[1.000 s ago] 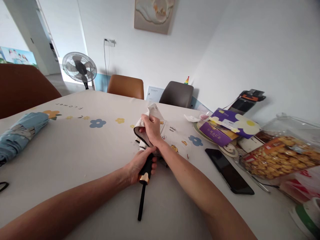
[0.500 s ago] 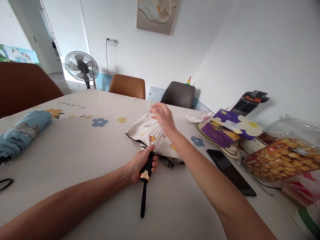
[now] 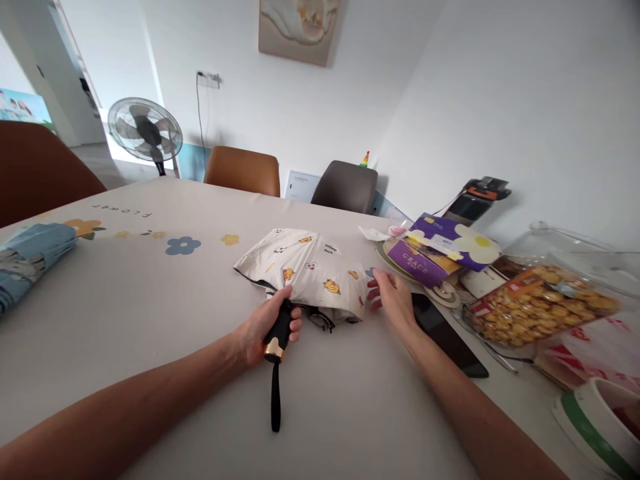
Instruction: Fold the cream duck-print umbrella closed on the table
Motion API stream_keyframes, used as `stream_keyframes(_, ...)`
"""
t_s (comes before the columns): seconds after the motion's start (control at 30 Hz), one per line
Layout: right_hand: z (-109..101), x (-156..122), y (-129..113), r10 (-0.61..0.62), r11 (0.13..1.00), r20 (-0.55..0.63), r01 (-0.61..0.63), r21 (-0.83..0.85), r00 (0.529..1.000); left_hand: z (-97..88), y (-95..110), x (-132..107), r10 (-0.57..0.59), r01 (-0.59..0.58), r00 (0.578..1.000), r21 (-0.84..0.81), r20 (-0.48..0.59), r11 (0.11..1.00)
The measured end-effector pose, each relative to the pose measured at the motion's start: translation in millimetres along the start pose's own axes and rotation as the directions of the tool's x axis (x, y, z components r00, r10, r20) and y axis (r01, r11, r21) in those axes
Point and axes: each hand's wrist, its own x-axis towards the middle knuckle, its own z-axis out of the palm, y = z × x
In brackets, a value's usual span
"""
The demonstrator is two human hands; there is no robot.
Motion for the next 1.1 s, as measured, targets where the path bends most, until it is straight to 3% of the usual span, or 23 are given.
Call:
stream_keyframes(0.1, 6.7, -13.6, 5.7, 0.097, 0.99, 0.079, -0.105, 0.093, 0.992, 1.7, 1.1, -1.6, -0.025, 0.025, 1.0, 0.01, -0.003, 1.0)
stream_keyframes(0.27, 10.8, -18.2, 11.4, 0.042, 0.982, 0.143, -0.067, 0.176, 0.989, 2.1, 1.2, -2.8, -0.036, 0.035, 0.999, 0.029, 0.005, 0.999)
stream_keyframes(0.4, 7.6, -14.2, 9.8, 0.097, 0.89, 0.176, -0.164, 0.425, 0.98, 1.6, 1.5, -3.5, -0.037, 0.037, 0.999, 0.022, -0.005, 0.999)
stream_keyframes(0.5, 5.3, -14.4, 3.4, 0.135, 0.813, 0.324, -0.292, 0.504, 0.936, 0.8, 1.5, -3.7, -0.046, 0.046, 0.999, 0.012, 0.011, 0.999)
stream_keyframes(0.73, 5.4, -27.1, -6.9, 0.216, 0.798, 0.517, -0.455, 0.395, 0.828, 3.8, 2.1, -5.2, -0.035, 0.035, 0.999, -0.009, -0.016, 0.999)
stream_keyframes(0.8, 6.9, -27.5, -6.6, 0.227, 0.786, 0.505, -0.463, 0.41, 0.833, 4.7, 2.5, -5.7, -0.034, 0.034, 0.999, -0.002, -0.019, 0.999)
stream_keyframes(0.9, 6.4, -24.2, -10.7, 0.207, 0.737, 0.437, -0.434, 0.519, 0.875, 3.6, 2.1, -5.4, -0.023, 0.023, 1.0, -0.004, -0.015, 1.0)
stream_keyframes(1.1, -2.4, -28.5, -44.8, 0.175, 0.671, 0.353, -0.374, 0.641, 0.919, -1.9, -0.6, -1.0, -0.013, 0.013, 1.0, -0.018, 0.017, 1.0)
